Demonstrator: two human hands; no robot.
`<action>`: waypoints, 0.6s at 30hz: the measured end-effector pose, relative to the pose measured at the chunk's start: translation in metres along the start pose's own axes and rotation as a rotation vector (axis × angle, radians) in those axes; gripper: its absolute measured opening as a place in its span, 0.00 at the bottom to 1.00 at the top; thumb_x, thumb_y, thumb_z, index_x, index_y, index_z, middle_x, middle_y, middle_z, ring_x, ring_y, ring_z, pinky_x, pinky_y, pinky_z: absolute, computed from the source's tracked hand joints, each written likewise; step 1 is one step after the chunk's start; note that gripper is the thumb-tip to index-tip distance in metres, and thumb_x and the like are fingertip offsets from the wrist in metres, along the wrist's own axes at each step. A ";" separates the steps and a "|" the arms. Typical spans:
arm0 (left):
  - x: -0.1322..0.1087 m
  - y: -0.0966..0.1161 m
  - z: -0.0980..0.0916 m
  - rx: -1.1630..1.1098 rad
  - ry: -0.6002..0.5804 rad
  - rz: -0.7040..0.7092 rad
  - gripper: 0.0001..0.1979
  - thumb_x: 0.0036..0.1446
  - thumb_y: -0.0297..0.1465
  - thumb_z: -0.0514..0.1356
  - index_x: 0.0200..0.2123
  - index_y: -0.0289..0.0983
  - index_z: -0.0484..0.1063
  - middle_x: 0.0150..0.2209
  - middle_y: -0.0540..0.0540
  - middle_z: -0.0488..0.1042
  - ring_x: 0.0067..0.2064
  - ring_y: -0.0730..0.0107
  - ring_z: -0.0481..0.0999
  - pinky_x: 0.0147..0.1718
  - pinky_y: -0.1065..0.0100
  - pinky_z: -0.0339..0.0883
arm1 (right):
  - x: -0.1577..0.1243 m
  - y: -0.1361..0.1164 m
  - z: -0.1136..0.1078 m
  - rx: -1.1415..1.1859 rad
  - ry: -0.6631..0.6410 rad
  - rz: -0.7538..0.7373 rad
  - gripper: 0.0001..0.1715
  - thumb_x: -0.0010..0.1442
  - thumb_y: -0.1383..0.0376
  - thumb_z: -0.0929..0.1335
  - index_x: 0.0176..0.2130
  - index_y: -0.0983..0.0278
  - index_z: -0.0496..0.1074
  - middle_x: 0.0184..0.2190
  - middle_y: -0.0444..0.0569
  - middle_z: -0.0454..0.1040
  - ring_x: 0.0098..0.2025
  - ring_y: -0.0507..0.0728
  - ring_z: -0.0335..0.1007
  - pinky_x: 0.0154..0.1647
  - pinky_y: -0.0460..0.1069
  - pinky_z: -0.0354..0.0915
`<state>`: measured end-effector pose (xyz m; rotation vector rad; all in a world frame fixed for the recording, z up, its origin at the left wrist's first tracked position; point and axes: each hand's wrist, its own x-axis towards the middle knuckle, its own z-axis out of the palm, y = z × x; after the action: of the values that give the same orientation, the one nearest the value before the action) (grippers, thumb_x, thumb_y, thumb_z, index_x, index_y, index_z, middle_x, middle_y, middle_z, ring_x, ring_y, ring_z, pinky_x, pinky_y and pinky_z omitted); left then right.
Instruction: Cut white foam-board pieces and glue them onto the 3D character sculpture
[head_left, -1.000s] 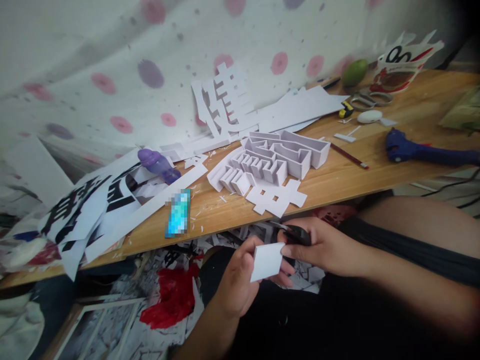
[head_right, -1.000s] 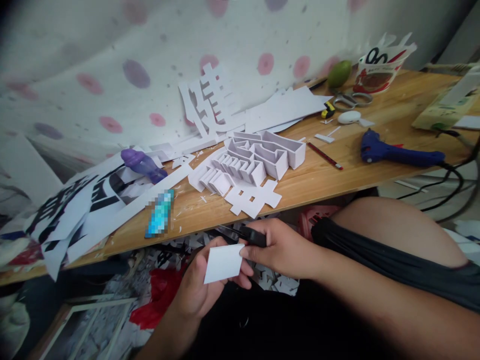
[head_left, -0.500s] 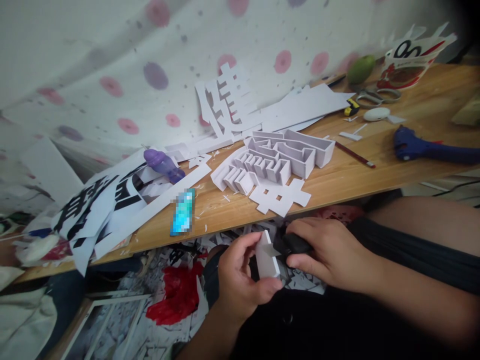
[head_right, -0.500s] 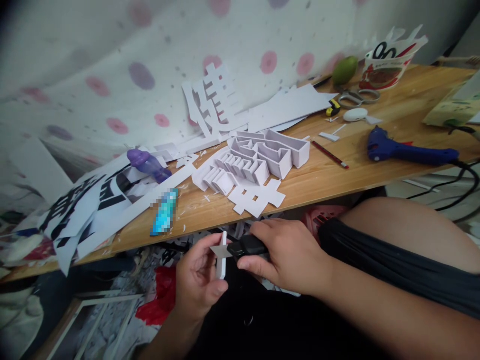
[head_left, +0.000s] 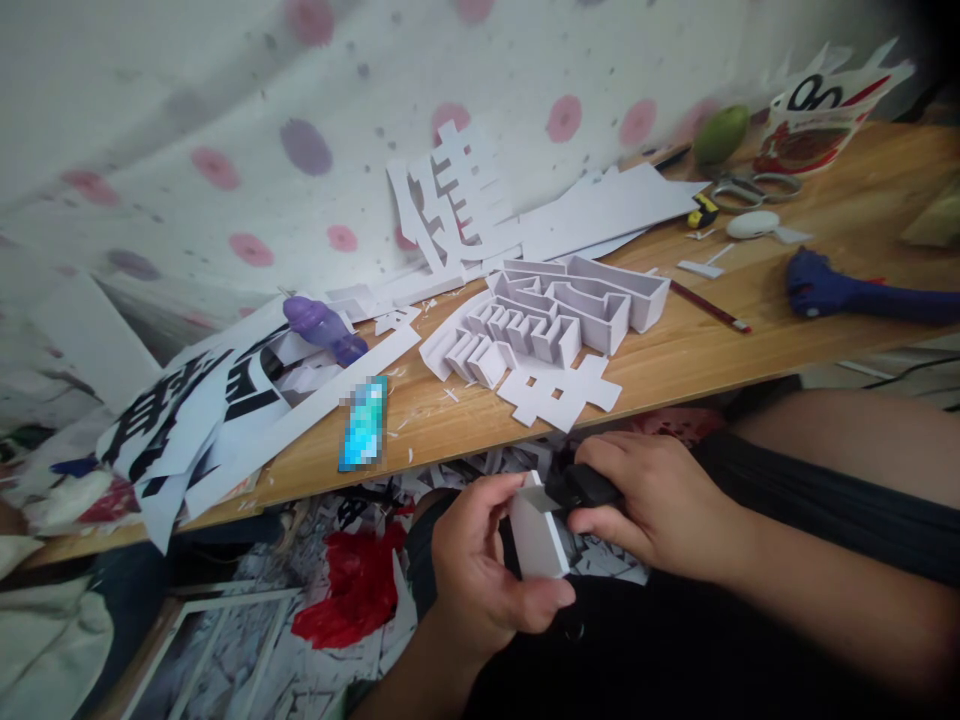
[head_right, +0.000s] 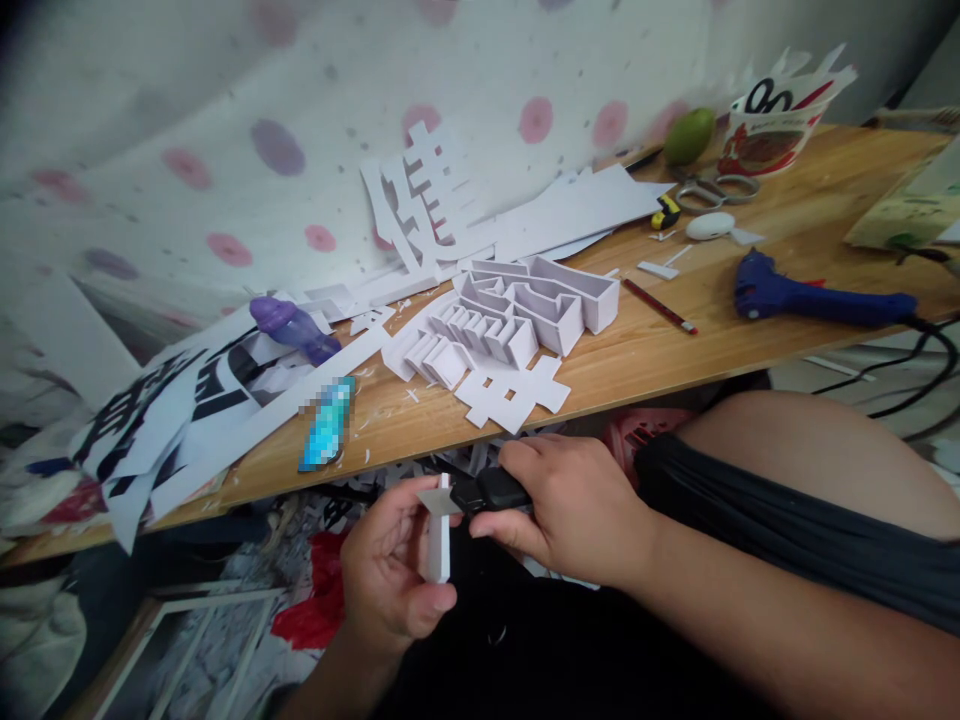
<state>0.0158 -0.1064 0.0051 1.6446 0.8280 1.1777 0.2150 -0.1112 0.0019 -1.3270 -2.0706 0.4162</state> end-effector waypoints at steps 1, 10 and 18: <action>-0.001 0.000 0.001 0.019 -0.009 0.012 0.31 0.36 0.44 0.71 0.46 0.40 0.71 0.34 0.45 0.76 0.33 0.64 0.75 0.33 0.68 0.69 | 0.001 0.001 0.001 -0.010 -0.010 0.019 0.35 0.60 0.39 0.53 0.32 0.65 0.66 0.28 0.50 0.72 0.29 0.57 0.67 0.29 0.49 0.53; -0.010 0.007 0.001 0.103 0.035 0.031 0.33 0.36 0.47 0.70 0.46 0.40 0.71 0.34 0.45 0.76 0.33 0.63 0.75 0.33 0.67 0.69 | 0.000 0.005 0.001 0.124 -0.078 0.119 0.35 0.61 0.40 0.51 0.33 0.65 0.65 0.27 0.50 0.70 0.28 0.56 0.66 0.29 0.48 0.55; -0.012 0.002 -0.002 0.033 0.038 -0.011 0.34 0.33 0.45 0.71 0.46 0.39 0.71 0.34 0.44 0.76 0.33 0.63 0.74 0.32 0.67 0.69 | -0.004 -0.004 0.000 0.126 -0.061 -0.067 0.33 0.60 0.39 0.54 0.32 0.65 0.65 0.26 0.48 0.69 0.27 0.54 0.62 0.28 0.48 0.51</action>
<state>0.0101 -0.1176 0.0035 1.6472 0.8839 1.1966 0.2139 -0.1167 0.0025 -1.1810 -2.0963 0.5541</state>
